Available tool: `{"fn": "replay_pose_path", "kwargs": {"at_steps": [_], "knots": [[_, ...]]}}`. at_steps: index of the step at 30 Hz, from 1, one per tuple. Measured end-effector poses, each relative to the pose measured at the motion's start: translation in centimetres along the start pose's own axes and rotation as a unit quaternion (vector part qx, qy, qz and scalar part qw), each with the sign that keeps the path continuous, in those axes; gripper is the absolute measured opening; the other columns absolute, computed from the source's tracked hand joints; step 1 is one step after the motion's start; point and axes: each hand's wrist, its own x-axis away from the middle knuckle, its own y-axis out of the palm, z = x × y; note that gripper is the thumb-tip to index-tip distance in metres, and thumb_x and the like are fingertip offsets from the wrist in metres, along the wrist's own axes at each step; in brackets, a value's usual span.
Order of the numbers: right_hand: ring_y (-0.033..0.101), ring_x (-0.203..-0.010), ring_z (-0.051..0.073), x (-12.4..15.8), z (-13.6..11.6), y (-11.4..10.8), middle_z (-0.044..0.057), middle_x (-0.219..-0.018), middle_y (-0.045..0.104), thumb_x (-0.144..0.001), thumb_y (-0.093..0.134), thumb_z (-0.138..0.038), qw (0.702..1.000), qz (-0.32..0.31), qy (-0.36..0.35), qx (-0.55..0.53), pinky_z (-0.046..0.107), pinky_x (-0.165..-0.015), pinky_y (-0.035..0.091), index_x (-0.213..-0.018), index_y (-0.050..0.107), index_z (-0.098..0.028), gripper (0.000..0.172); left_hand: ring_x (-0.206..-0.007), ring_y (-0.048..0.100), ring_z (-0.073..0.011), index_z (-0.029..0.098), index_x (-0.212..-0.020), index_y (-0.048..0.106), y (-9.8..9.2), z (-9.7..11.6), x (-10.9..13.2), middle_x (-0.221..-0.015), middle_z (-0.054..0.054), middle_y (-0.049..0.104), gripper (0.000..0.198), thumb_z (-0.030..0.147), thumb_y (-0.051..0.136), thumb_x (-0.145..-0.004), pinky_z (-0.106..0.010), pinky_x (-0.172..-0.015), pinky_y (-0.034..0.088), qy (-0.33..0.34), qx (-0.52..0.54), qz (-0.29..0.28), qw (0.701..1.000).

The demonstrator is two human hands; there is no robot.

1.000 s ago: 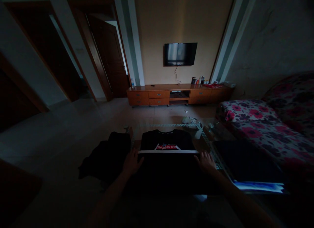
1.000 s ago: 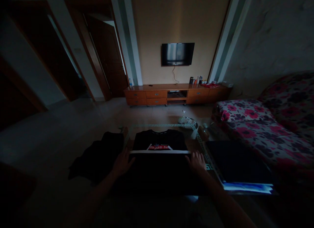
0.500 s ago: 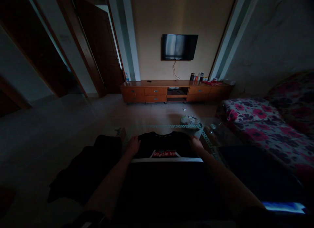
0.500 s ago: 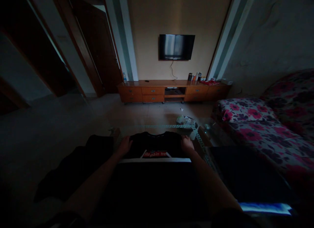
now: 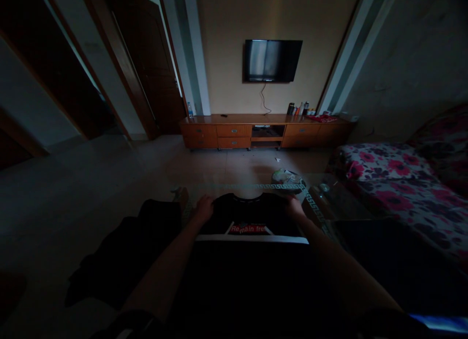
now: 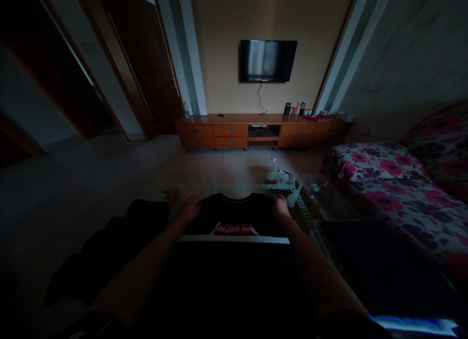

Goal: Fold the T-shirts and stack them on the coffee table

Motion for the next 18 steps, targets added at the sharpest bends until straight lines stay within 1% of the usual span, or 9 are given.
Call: {"fn": "replay_pose_path", "kwargs": {"at_steps": [1, 3, 6, 8, 11, 13, 14, 16, 18], "knots": [[0.062, -0.109, 0.025, 0.4, -0.1, -1.0, 0.017, -0.118, 0.066, -0.084, 0.049, -0.011, 1.0, 0.008, -0.007, -0.01, 0.035, -0.102, 0.044, -0.118, 0.069, -0.009, 0.04, -0.111, 0.06, -0.0222, 0.017, -0.105, 0.071, -0.9, 0.2, 0.2, -0.11, -0.01, 0.066, 0.028, 0.007, 0.054, -0.085, -0.034, -0.099, 0.046, 0.014, 0.011, 0.005, 1.0], [0.063, -0.107, 0.023, 1.7, -0.2, -3.1, 0.013, -0.118, 0.067, -0.086, 0.051, -0.016, 0.999, 0.025, -0.025, -0.031, 0.033, -0.1, 0.046, -0.116, 0.069, -0.013, 0.036, -0.109, 0.06, -0.0201, 0.016, -0.103, 0.071, -3.0, 0.6, 1.0, -0.111, -0.009, 0.065, 0.025, 0.009, 0.054, -0.086, -0.033, -0.098, 0.047, 0.042, 0.033, 0.016, 0.998], [0.063, -0.11, 0.024, 4.7, -0.4, -6.4, 0.01, -0.12, 0.068, -0.088, 0.05, -0.022, 0.996, 0.048, -0.048, -0.056, 0.036, -0.099, 0.048, -0.118, 0.067, -0.017, 0.035, -0.104, 0.061, -0.0184, 0.017, -0.104, 0.069, -6.5, 0.9, 3.2, -0.108, -0.006, 0.066, 0.021, 0.016, 0.055, -0.089, -0.032, -0.095, 0.049, 0.073, 0.063, 0.029, 0.995], [0.061, -0.113, 0.027, 7.4, -0.4, -8.3, 0.011, -0.122, 0.068, -0.089, 0.05, -0.028, 0.993, 0.065, -0.061, -0.074, 0.039, -0.1, 0.048, -0.12, 0.066, -0.018, 0.036, -0.1, 0.062, -0.0186, 0.017, -0.103, 0.069, -8.7, 0.9, 5.4, -0.104, -0.005, 0.066, 0.018, 0.02, 0.056, -0.09, -0.034, -0.094, 0.05, 0.092, 0.095, 0.042, 0.99], [0.06, -0.114, 0.029, 12.6, 0.1, -10.2, 0.013, -0.123, 0.067, -0.091, 0.048, -0.034, 0.989, 0.075, -0.091, -0.094, 0.041, -0.1, 0.048, -0.122, 0.064, -0.019, 0.039, -0.101, 0.062, -0.0192, 0.019, -0.103, 0.069, -11.1, 0.7, 10.1, -0.104, -0.005, 0.066, 0.019, 0.023, 0.055, -0.091, -0.034, -0.096, 0.05, 0.118, 0.134, 0.052, 0.983], [0.06, -0.114, 0.029, 16.4, 0.9, -10.6, 0.013, -0.12, 0.067, -0.091, 0.046, -0.032, 0.987, 0.064, -0.117, -0.092, 0.041, -0.101, 0.048, -0.119, 0.066, -0.02, 0.037, -0.104, 0.062, -0.0198, 0.021, -0.103, 0.068, -11.9, 0.4, 13.8, -0.106, -0.005, 0.065, 0.021, 0.02, 0.052, -0.091, -0.035, -0.097, 0.049, 0.123, 0.136, 0.045, 0.982], [0.059, -0.114, 0.029, 18.3, 1.4, -10.5, 0.013, -0.117, 0.067, -0.09, 0.045, -0.029, 0.986, 0.053, -0.134, -0.082, 0.042, -0.102, 0.048, -0.117, 0.067, -0.021, 0.035, -0.106, 0.061, -0.0202, 0.022, -0.103, 0.068, -12.1, 0.3, 15.7, -0.107, -0.005, 0.065, 0.022, 0.017, 0.051, -0.089, -0.036, -0.099, 0.049, 0.123, 0.127, 0.037, 0.984], [0.06, -0.114, 0.027, 21.8, 2.4, -9.8, 0.011, -0.114, 0.068, -0.091, 0.042, -0.022, 0.983, 0.012, -0.178, -0.032, 0.043, -0.105, 0.046, -0.113, 0.069, -0.024, 0.035, -0.113, 0.06, -0.021, 0.025, -0.106, 0.067, -11.7, 0.1, 19.4, -0.113, -0.004, 0.065, 0.034, 0.009, 0.047, -0.084, -0.038, -0.103, 0.048, 0.119, 0.077, 0.009, 0.99], [0.061, -0.112, 0.026, 24.6, 3.3, -8.4, 0.01, -0.115, 0.069, -0.09, 0.04, -0.014, 0.976, -0.031, -0.214, 0.033, 0.043, -0.106, 0.046, -0.112, 0.07, -0.026, 0.039, -0.122, 0.056, -0.021, 0.028, -0.112, 0.065, -10.6, 0.2, 22.5, -0.124, -0.003, 0.063, 0.048, 0.001, 0.046, -0.077, -0.038, -0.108, 0.045, 0.127, -0.006, -0.035, 0.991]]}}
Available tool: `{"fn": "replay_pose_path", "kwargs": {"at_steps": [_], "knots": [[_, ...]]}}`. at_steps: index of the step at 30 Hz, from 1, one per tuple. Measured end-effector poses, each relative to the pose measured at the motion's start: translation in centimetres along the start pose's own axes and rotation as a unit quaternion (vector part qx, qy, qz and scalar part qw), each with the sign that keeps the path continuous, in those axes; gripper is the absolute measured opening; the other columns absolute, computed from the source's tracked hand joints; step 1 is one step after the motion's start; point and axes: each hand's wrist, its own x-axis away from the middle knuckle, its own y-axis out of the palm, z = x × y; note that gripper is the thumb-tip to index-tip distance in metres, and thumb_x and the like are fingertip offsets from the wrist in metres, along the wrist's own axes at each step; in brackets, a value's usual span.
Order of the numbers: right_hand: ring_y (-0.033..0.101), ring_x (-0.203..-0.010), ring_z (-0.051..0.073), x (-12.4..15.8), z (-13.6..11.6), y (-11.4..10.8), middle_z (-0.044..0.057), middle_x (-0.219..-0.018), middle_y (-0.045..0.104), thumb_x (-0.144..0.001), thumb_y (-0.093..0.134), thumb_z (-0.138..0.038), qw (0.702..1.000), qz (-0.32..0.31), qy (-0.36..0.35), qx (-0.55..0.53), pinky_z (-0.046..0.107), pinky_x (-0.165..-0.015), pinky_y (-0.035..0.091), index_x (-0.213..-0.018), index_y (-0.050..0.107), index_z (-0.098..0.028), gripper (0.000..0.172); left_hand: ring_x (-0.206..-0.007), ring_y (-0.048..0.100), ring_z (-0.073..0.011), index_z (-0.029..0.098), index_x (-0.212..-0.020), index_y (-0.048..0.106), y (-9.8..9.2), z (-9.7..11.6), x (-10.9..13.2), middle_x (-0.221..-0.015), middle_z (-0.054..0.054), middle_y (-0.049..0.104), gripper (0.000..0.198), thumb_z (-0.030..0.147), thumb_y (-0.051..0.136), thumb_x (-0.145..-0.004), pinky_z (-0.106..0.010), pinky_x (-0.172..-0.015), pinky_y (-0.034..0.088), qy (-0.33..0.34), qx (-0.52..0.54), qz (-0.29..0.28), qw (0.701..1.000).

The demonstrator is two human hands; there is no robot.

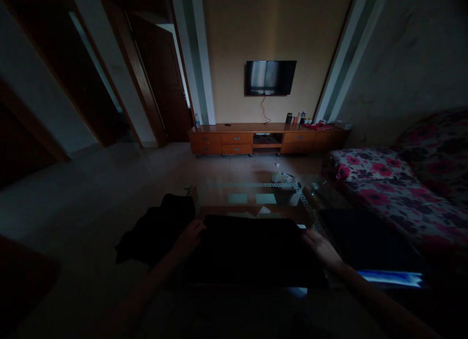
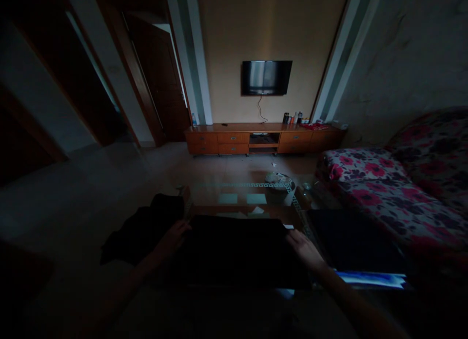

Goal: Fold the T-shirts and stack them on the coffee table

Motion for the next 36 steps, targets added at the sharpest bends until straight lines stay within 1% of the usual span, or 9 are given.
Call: {"fn": "replay_pose_path", "kwargs": {"at_steps": [4, 6, 8, 11, 17, 21, 25, 31, 36], "knots": [[0.059, -0.121, 0.029, 2.6, -1.5, 3.3, 0.012, -0.125, 0.067, -0.08, 0.044, -0.002, 0.995, -0.031, 0.008, 0.093, 0.05, -0.106, 0.046, -0.117, 0.068, -0.024, 0.049, -0.133, 0.051, -0.0253, 0.029, -0.126, 0.063, 2.9, 2.6, 3.4, -0.14, -0.006, 0.059, 0.062, 0.001, 0.051, -0.073, -0.044, -0.116, 0.037, 0.015, -0.087, -0.046, 0.995], [0.056, -0.128, 0.029, 2.7, -2.7, 4.3, 0.012, -0.134, 0.063, -0.08, 0.044, -0.001, 0.992, -0.027, 0.002, 0.122, 0.051, -0.109, 0.044, -0.124, 0.065, -0.023, 0.054, -0.142, 0.042, -0.0271, 0.031, -0.143, 0.052, 4.0, 4.3, 3.8, -0.155, -0.007, 0.046, 0.073, 0.004, 0.053, -0.075, -0.048, -0.119, 0.032, 0.025, -0.114, -0.042, 0.992], [0.05, -0.135, 0.027, 2.5, -4.0, 4.7, 0.011, -0.141, 0.059, -0.083, 0.045, -0.001, 0.993, -0.034, -0.034, 0.106, 0.05, -0.112, 0.041, -0.129, 0.063, -0.024, 0.055, -0.146, 0.037, -0.0271, 0.036, -0.152, 0.04, 4.7, 5.7, 3.8, -0.163, -0.004, 0.036, 0.081, 0.007, 0.055, -0.078, -0.049, -0.12, 0.03, 0.046, -0.113, -0.048, 0.991], [0.039, -0.145, 0.024, 2.1, -5.4, 4.1, 0.01, -0.148, 0.054, -0.086, 0.044, -0.005, 0.996, -0.055, -0.053, 0.053, 0.05, -0.118, 0.033, -0.131, 0.061, -0.024, 0.052, -0.144, 0.041, -0.0265, 0.041, -0.15, 0.043, 5.3, 6.9, 3.7, -0.159, -0.003, 0.042, 0.073, 0.01, 0.052, -0.084, -0.053, -0.119, 0.031, 0.072, -0.11, -0.073, 0.989], [0.024, -0.153, 0.024, 2.9, -5.8, 3.1, 0.014, -0.16, 0.039, -0.093, 0.036, -0.014, 0.995, -0.097, 0.023, -0.02, 0.055, -0.123, 0.023, -0.144, 0.048, -0.017, 0.053, -0.145, 0.041, -0.0221, 0.04, -0.152, 0.039, 5.5, 5.6, 4.8, -0.156, -0.004, 0.047, 0.07, 0.009, 0.047, -0.09, -0.052, -0.121, 0.031, 0.126, -0.096, -0.043, 0.986], [0.019, -0.154, 0.026, 3.8, -5.6, 4.1, 0.014, -0.161, 0.036, -0.091, 0.035, -0.012, 0.991, -0.13, 0.018, -0.018, 0.059, -0.122, 0.02, -0.14, 0.052, -0.017, 0.052, -0.14, 0.047, -0.0237, 0.04, -0.148, 0.046, 5.6, 4.9, 6.0, -0.15, -0.006, 0.053, 0.066, 0.008, 0.048, -0.09, -0.055, -0.119, 0.033, 0.152, -0.103, -0.064, 0.981], [0.014, -0.155, 0.027, 4.0, -5.3, 4.9, 0.013, -0.162, 0.034, -0.091, 0.038, -0.014, 0.992, -0.125, 0.004, -0.005, 0.062, -0.122, 0.015, -0.137, 0.054, -0.018, 0.049, -0.134, 0.051, -0.0247, 0.036, -0.143, 0.052, 6.1, 4.6, 6.8, -0.144, -0.007, 0.057, 0.065, 0.005, 0.05, -0.086, -0.054, -0.115, 0.039, 0.157, -0.099, -0.046, 0.982], [0.016, -0.154, 0.027, 4.2, -5.1, 5.5, 0.014, -0.16, 0.036, -0.088, 0.041, -0.015, 0.993, -0.116, 0.003, -0.002, 0.062, -0.122, 0.014, -0.141, 0.05, -0.019, 0.054, -0.122, 0.056, -0.0251, 0.024, -0.136, 0.059, 7.3, 4.2, 7.9, -0.131, -0.01, 0.063, 0.065, 0.002, 0.05, -0.076, -0.047, -0.106, 0.05, 0.125, -0.042, 0.027, 0.991], [0.014, -0.155, 0.028, 3.9, -5.2, 6.1, 0.014, -0.161, 0.036, -0.086, 0.042, -0.018, 0.994, -0.107, 0.027, -0.002, 0.062, -0.122, 0.011, -0.135, 0.054, -0.018, 0.05, -0.123, 0.055, -0.0283, 0.024, -0.129, 0.065, 7.3, 4.1, 7.2, -0.129, -0.012, 0.062, 0.059, 0.005, 0.055, -0.075, -0.049, -0.106, 0.048, 0.046, -0.052, 0.045, 0.997]]}}
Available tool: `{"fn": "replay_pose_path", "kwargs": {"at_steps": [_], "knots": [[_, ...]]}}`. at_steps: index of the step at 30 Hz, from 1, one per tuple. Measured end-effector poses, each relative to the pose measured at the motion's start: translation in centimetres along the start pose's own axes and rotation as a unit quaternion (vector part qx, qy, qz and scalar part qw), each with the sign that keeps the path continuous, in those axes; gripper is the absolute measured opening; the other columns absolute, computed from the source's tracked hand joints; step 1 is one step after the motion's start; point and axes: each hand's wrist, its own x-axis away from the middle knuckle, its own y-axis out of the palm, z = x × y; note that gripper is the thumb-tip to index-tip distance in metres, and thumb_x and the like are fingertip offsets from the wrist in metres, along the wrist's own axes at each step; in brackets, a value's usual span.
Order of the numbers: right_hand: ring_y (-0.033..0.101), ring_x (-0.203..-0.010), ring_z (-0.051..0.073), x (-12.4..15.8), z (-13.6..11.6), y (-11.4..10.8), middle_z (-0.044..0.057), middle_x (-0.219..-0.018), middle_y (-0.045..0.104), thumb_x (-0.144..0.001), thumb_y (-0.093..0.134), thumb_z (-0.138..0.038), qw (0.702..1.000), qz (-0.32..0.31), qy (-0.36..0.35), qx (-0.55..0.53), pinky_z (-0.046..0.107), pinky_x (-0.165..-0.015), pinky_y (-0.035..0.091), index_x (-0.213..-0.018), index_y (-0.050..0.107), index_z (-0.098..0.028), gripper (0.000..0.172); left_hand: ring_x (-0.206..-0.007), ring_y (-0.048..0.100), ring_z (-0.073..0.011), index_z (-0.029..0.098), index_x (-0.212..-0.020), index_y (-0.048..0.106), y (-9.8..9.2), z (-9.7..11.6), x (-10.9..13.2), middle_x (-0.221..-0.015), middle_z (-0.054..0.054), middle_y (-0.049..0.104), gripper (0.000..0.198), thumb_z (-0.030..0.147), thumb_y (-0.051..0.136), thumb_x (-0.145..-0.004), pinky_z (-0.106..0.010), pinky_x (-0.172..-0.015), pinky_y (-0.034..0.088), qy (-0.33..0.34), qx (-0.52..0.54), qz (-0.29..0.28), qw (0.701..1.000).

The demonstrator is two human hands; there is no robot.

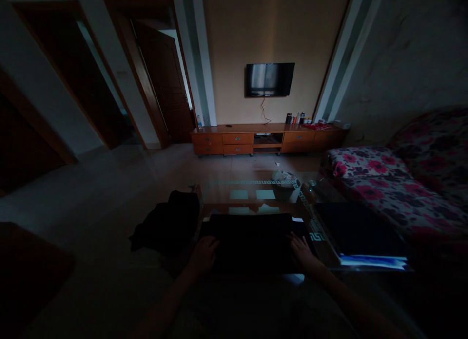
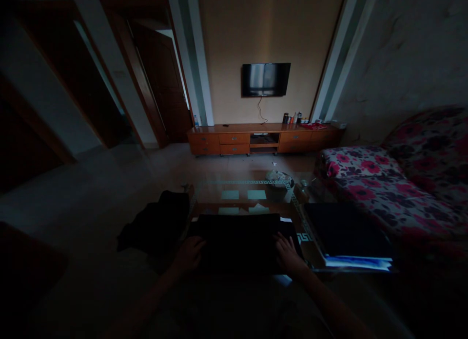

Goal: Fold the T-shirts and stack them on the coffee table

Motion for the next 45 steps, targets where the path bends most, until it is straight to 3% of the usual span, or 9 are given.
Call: {"fn": "replay_pose_path", "kwargs": {"at_steps": [7, 14, 18, 21, 23, 28, 32, 38, 45], "knots": [[0.021, -0.153, 0.023, -2.3, 0.3, -0.7, 0.011, -0.158, 0.042, -0.09, 0.038, -0.019, 0.997, 0.041, 0.067, -0.006, 0.054, -0.123, 0.015, -0.132, 0.055, -0.02, 0.046, -0.133, 0.051, -0.025, 0.022, -0.132, 0.064, 0.2, -1.1, -4.2, -0.141, -0.01, 0.058, 0.066, -0.006, 0.046, -0.075, -0.045, -0.113, 0.042, -0.113, -0.018, -0.029, 0.993], [0.024, -0.152, 0.022, -2.0, 0.2, -0.2, 0.013, -0.156, 0.044, -0.09, 0.038, -0.019, 0.996, 0.05, 0.077, -0.014, 0.052, -0.123, 0.013, -0.135, 0.054, -0.017, 0.048, -0.124, 0.057, -0.022, 0.022, -0.121, 0.07, 2.1, -2.2, -2.8, -0.129, -0.009, 0.063, 0.057, -0.003, 0.043, -0.077, -0.045, -0.11, 0.046, -0.136, 0.043, 0.02, 0.99], [0.031, -0.148, 0.024, -1.9, -0.5, -1.2, 0.013, -0.154, 0.046, -0.089, 0.042, -0.022, 0.994, 0.058, 0.092, -0.008, 0.052, -0.122, 0.014, -0.134, 0.056, -0.017, 0.048, -0.123, 0.056, -0.0248, 0.02, -0.116, 0.072, 0.5, -1.8, -3.0, -0.126, -0.009, 0.064, 0.052, 0.002, 0.051, -0.072, -0.044, -0.11, 0.046, -0.126, 0.038, 0.014, 0.991], [0.048, -0.134, 0.026, -3.5, -1.9, -2.9, 0.012, -0.139, 0.06, -0.098, 0.034, -0.03, 0.986, 0.095, 0.136, 0.009, 0.057, -0.119, 0.017, -0.119, 0.066, -0.022, 0.038, -0.109, 0.061, -0.0252, 0.019, -0.098, 0.075, -1.0, -0.5, -5.3, -0.107, -0.009, 0.067, 0.029, 0.013, 0.052, -0.083, -0.044, -0.104, 0.048, -0.121, 0.001, -0.002, 0.993], [0.053, -0.126, 0.026, -5.3, -3.1, -3.9, 0.012, -0.132, 0.064, -0.102, 0.03, -0.033, 0.98, 0.125, 0.152, 0.023, 0.056, -0.116, 0.022, -0.114, 0.068, -0.023, 0.041, -0.108, 0.061, -0.0245, 0.019, -0.102, 0.073, -1.4, 0.6, -7.5, -0.11, -0.01, 0.067, 0.03, 0.017, 0.046, -0.09, -0.043, -0.103, 0.047, -0.114, -0.027, 0.007, 0.993], [0.031, -0.147, 0.028, -9.4, -4.9, -3.3, 0.009, -0.162, 0.036, -0.099, 0.039, -0.036, 0.981, 0.127, 0.138, 0.05, 0.05, -0.118, 0.023, -0.145, 0.052, -0.027, 0.049, -0.145, 0.036, -0.0262, 0.021, -0.148, 0.046, 0.3, 2.1, -11.3, -0.159, -0.01, 0.04, 0.059, 0.028, 0.052, -0.09, -0.043, -0.12, 0.029, -0.034, -0.037, -0.007, 0.999], [0.01, -0.155, 0.03, -9.6, -4.1, -0.6, 0.004, -0.169, 0.016, -0.097, 0.039, -0.056, 0.981, 0.101, 0.151, 0.069, 0.052, -0.122, 0.011, -0.159, 0.031, -0.031, 0.067, -0.154, 0.018, -0.0325, 0.021, -0.158, 0.029, 2.1, 1.0, -10.5, -0.167, -0.011, 0.024, 0.088, 0.061, 0.057, -0.085, -0.05, -0.123, 0.02, -0.089, -0.049, -0.035, 0.994], [0.011, -0.155, 0.03, -9.5, -3.0, 0.7, 0.008, -0.169, 0.015, -0.096, 0.035, -0.061, 0.98, 0.078, 0.17, 0.068, 0.051, -0.123, 0.006, -0.16, 0.028, -0.023, 0.075, -0.154, 0.019, -0.0332, 0.021, -0.157, 0.034, 2.9, 0.1, -9.5, -0.165, -0.012, 0.029, 0.086, 0.069, 0.051, -0.087, -0.051, -0.123, 0.018, -0.131, -0.056, -0.067, 0.988], [0.028, -0.149, 0.037, -14.7, -7.3, -2.3, 0.024, -0.157, 0.039, -0.097, 0.038, -0.053, 0.973, 0.11, 0.199, 0.05, 0.056, -0.12, 0.01, -0.144, 0.051, -0.008, 0.066, -0.145, 0.038, -0.0339, 0.016, -0.139, 0.057, 2.9, 3.6, -14.9, -0.156, -0.017, 0.045, 0.058, 0.052, 0.031, -0.101, -0.054, -0.12, 0.023, -0.14, -0.065, -0.04, 0.987]]}}
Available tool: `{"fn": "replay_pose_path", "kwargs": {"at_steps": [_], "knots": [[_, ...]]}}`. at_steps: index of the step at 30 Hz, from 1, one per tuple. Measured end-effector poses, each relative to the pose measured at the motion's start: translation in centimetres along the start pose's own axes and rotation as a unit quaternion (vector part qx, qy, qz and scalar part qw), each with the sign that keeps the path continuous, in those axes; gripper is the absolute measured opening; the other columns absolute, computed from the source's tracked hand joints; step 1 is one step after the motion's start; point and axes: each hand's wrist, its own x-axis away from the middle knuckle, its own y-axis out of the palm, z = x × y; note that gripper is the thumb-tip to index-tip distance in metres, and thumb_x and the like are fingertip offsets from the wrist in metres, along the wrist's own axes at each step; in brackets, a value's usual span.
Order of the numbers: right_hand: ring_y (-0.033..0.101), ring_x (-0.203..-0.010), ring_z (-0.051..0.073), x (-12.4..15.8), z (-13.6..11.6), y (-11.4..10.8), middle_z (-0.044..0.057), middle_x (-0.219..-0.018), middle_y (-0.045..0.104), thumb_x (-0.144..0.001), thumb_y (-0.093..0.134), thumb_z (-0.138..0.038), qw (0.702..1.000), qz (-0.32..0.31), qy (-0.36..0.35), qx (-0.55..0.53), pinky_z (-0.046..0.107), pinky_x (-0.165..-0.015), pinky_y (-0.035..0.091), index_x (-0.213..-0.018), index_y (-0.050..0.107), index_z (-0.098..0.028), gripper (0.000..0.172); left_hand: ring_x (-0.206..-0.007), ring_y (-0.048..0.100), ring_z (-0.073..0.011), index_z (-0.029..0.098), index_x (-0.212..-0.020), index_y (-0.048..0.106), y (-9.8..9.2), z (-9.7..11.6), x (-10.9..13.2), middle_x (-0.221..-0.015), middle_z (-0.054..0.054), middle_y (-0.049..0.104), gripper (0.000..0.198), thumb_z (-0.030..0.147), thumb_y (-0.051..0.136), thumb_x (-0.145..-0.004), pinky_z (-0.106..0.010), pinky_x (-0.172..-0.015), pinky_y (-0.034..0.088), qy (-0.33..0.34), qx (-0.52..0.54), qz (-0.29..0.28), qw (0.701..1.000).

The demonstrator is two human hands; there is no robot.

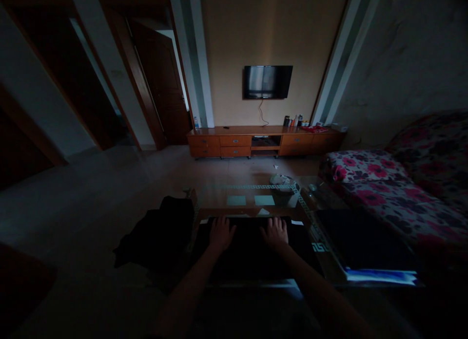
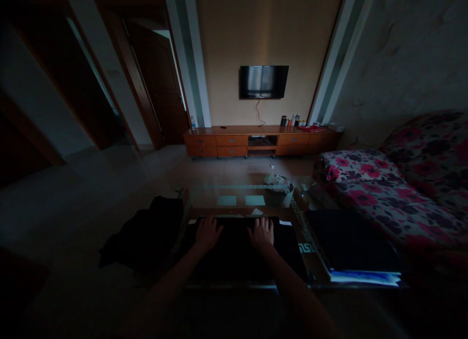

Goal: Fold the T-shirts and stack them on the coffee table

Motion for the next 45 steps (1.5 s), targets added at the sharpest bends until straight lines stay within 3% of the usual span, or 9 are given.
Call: {"fn": "replay_pose_path", "kwargs": {"at_steps": [5, 10, 18, 23, 28, 31, 34, 40, 45], "knots": [[0.015, -0.155, 0.029, -1.5, -4.3, 0.9, 0.012, -0.167, 0.018, -0.1, 0.033, -0.048, 0.992, -0.041, -0.108, -0.043, 0.049, -0.123, 0.011, -0.158, 0.031, -0.014, 0.067, -0.152, 0.025, -0.0262, 0.02, -0.156, 0.035, 2.4, 1.8, -0.8, -0.164, -0.009, 0.032, 0.065, 0.049, 0.039, -0.099, -0.046, -0.124, 0.021, 0.085, 0.034, -0.005, 0.996], [0.009, -0.156, 0.028, -1.0, -4.3, 3.4, 0.007, -0.169, 0.013, -0.099, 0.034, -0.052, 0.991, -0.079, -0.102, -0.047, 0.052, -0.123, 0.001, -0.161, 0.023, -0.022, 0.07, -0.153, 0.023, -0.0232, 0.022, -0.158, 0.031, 4.9, 1.0, -0.2, -0.165, -0.007, 0.031, 0.062, 0.045, 0.035, -0.1, -0.047, -0.126, 0.016, 0.081, 0.036, -0.013, 0.996], [0.015, -0.154, 0.031, -2.7, -6.6, 2.4, 0.015, -0.166, 0.021, -0.102, 0.029, -0.05, 0.992, -0.063, -0.08, -0.071, 0.054, -0.123, 0.004, -0.156, 0.036, -0.011, 0.067, -0.145, 0.039, -0.0276, 0.024, -0.141, 0.056, 3.2, 3.0, -2.3, -0.156, -0.009, 0.047, 0.047, 0.033, 0.034, -0.101, -0.051, -0.119, 0.03, 0.042, 0.027, -0.028, 0.998], [0.011, -0.156, 0.025, -2.7, -7.3, 3.2, 0.009, -0.168, 0.015, -0.104, 0.022, -0.043, 0.986, -0.071, -0.133, -0.068, 0.047, -0.124, 0.006, -0.159, 0.029, -0.015, 0.063, -0.151, 0.029, -0.0233, 0.025, -0.15, 0.045, 4.4, 2.8, -2.1, -0.161, -0.007, 0.039, 0.051, 0.031, 0.035, -0.101, -0.047, -0.125, 0.02, 0.078, 0.046, -0.004, 0.996], [0.008, -0.156, 0.025, -2.4, -7.2, 3.7, 0.013, -0.168, 0.012, -0.103, 0.023, -0.049, 0.992, -0.081, -0.074, -0.061, 0.043, -0.125, 0.004, -0.159, 0.025, -0.006, 0.071, -0.153, 0.024, -0.0264, 0.02, -0.154, 0.039, 4.7, 2.6, -1.7, -0.163, -0.01, 0.034, 0.059, 0.039, 0.04, -0.098, -0.048, -0.124, 0.019, 0.024, 0.061, 0.019, 0.998], [0.007, -0.156, 0.026, -2.3, -5.8, 3.6, 0.015, -0.167, 0.011, -0.1, 0.025, -0.057, 0.994, -0.088, -0.042, -0.053, 0.041, -0.126, 0.005, -0.159, 0.023, -0.003, 0.08, -0.154, 0.018, -0.0324, 0.01, -0.157, 0.031, 3.7, 2.1, -1.4, -0.165, -0.017, 0.026, 0.079, 0.051, 0.049, -0.092, -0.05, -0.125, 0.017, -0.043, 0.045, 0.025, 0.998], [0.006, -0.156, 0.025, -2.0, -2.1, 3.3, 0.013, -0.168, 0.011, -0.1, 0.026, -0.057, 0.996, -0.075, -0.027, -0.036, 0.042, -0.126, 0.006, -0.16, 0.022, -0.005, 0.08, -0.154, 0.019, -0.0354, 0.003, -0.157, 0.027, 2.8, 0.5, -1.1, -0.164, -0.023, 0.025, 0.088, 0.058, 0.047, -0.09, -0.05, -0.124, 0.015, -0.075, 0.025, 0.005, 0.997], [0.015, -0.155, 0.024, -1.0, 7.5, 2.3, 0.009, -0.167, 0.021, -0.1, 0.029, -0.054, 0.998, -0.05, -0.024, 0.002, 0.043, -0.125, 0.013, -0.16, 0.025, -0.012, 0.073, -0.153, 0.023, -0.0328, 0.008, -0.155, 0.032, 2.6, -4.2, -0.5, -0.162, -0.021, 0.031, 0.086, 0.065, 0.043, -0.091, -0.05, -0.123, 0.017, -0.066, 0.01, 0.004, 0.998], [0.019, -0.154, 0.024, -0.8, 10.3, 2.6, 0.01, -0.166, 0.023, -0.099, 0.027, -0.056, 1.0, -0.019, 0.005, -0.003, 0.042, -0.123, 0.02, -0.16, 0.025, -0.011, 0.076, -0.153, 0.024, -0.03, 0.01, -0.154, 0.034, 3.2, -6.1, -0.1, -0.163, -0.018, 0.031, 0.078, 0.058, 0.043, -0.093, -0.045, -0.123, 0.02, -0.037, 0.023, 0.02, 0.999]]}}
